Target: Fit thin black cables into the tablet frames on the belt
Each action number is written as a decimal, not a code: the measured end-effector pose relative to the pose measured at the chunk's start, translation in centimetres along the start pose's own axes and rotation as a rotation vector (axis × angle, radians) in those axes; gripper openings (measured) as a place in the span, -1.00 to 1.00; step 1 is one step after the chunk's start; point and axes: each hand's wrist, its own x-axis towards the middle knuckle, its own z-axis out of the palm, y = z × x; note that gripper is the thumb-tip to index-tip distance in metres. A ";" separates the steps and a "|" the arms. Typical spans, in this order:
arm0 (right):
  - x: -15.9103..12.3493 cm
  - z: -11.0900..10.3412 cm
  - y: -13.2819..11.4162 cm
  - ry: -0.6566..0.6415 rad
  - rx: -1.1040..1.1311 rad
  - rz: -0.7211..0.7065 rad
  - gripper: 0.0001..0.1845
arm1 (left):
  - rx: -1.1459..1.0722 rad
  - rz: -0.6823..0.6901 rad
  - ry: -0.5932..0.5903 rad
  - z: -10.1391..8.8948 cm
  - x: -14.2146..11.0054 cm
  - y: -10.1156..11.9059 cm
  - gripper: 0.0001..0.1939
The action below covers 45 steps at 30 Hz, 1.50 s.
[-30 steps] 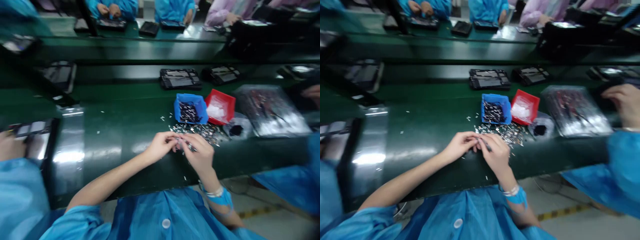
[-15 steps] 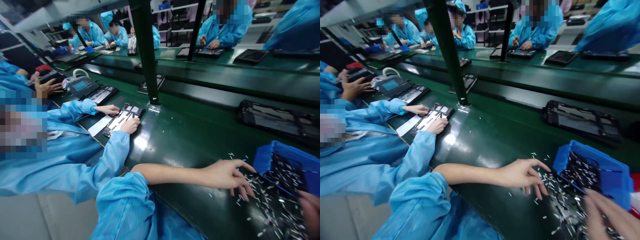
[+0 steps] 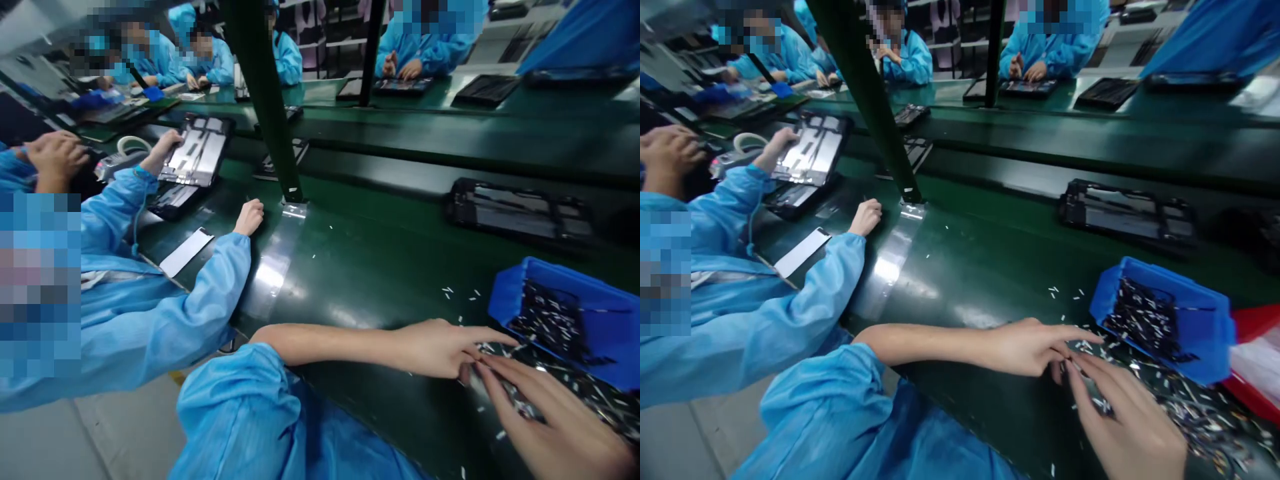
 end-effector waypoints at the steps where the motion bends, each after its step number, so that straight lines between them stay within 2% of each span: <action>1: 0.3 -0.1 -0.4 -0.012 -0.054 -0.044 -0.97 | 0.049 0.019 -0.006 0.1 0.0 -0.1 -0.25; 4: 0.9 -0.6 -1.4 -0.012 -0.120 -0.096 -0.91 | 0.166 0.082 -0.014 0.6 0.1 -0.7 -0.21; 6: 1.0 -0.8 -1.6 -0.032 -0.108 -0.038 -0.92 | 0.195 0.120 0.011 0.9 0.2 -1.1 -0.21; 10: 0.8 -0.9 -1.8 -0.029 -0.030 0.116 -0.92 | 0.077 0.200 0.060 1.0 0.6 -1.9 -0.28; 13: 0.7 -0.8 -2.1 -0.003 -0.005 0.155 -0.87 | 0.047 0.225 0.062 1.0 0.8 -1.8 -0.35; 16: 0.6 -0.7 -2.2 0.007 0.008 0.166 -0.84 | 0.019 0.192 0.046 1.1 0.8 -1.5 -0.36; 18: 0.7 -1.2 -1.6 0.031 0.001 0.170 -0.83 | -0.042 0.161 0.027 1.1 0.8 -1.4 -0.35; 20: 0.8 -2.3 0.1 0.115 -0.080 0.208 -0.84 | -0.151 0.116 0.016 1.1 0.8 -1.4 -0.34; 24: 0.9 -5.1 4.2 0.336 -0.473 0.369 -0.84 | -0.373 0.037 0.042 0.8 0.9 -1.4 -0.26; 25: 0.9 -5.5 4.6 0.342 -0.522 0.369 -0.79 | -0.410 0.027 0.051 0.7 1.0 -1.4 -0.24; 27: 1.1 -5.5 4.4 0.284 -0.462 0.275 -0.71 | -0.468 0.012 0.058 0.5 1.2 -1.5 -0.21; 30: 1.5 -3.6 2.1 0.082 -0.273 0.028 -0.75 | -0.537 -0.008 0.039 0.4 1.4 -1.7 -0.13; 32: 1.7 -2.1 0.7 0.008 -0.238 -0.065 -0.81 | -0.578 -0.017 0.010 0.4 1.3 -1.6 -0.10; 35: 1.9 -0.8 0.2 0.011 -0.171 -0.073 -0.81 | -0.600 -0.042 -0.072 -0.2 1.0 -1.3 -0.10; 37: 1.8 -0.7 0.6 0.070 -0.106 -0.020 -0.81 | -0.519 -0.054 -0.086 -1.4 1.2 -1.2 -0.17; 38: 1.8 -0.8 0.9 0.108 -0.077 0.016 -0.83 | -0.418 -0.055 -0.009 -2.4 1.6 -1.2 -0.25; 39: 1.7 -1.0 1.2 0.143 -0.049 0.056 -0.83 | -0.287 -0.052 0.133 -3.7 2.4 -1.3 -0.35; 41: 1.4 -1.3 1.6 0.196 -0.008 0.126 -0.83 | -0.003 -0.041 0.525 -6.9 4.8 -1.8 -0.47; 42: 1.3 -1.4 1.8 0.212 0.002 0.150 -0.83 | 0.116 -0.054 0.700 -8.7 6.4 -2.1 -0.46; 44: 1.1 -1.6 2.0 0.231 0.005 0.183 -0.83 | 0.279 -0.117 0.883 -12.3 9.8 -2.9 -0.28; 45: 1.0 -1.7 2.1 0.239 0.004 0.197 -0.83 | 0.425 -0.216 0.936 -13.8 11.3 -3.2 -0.18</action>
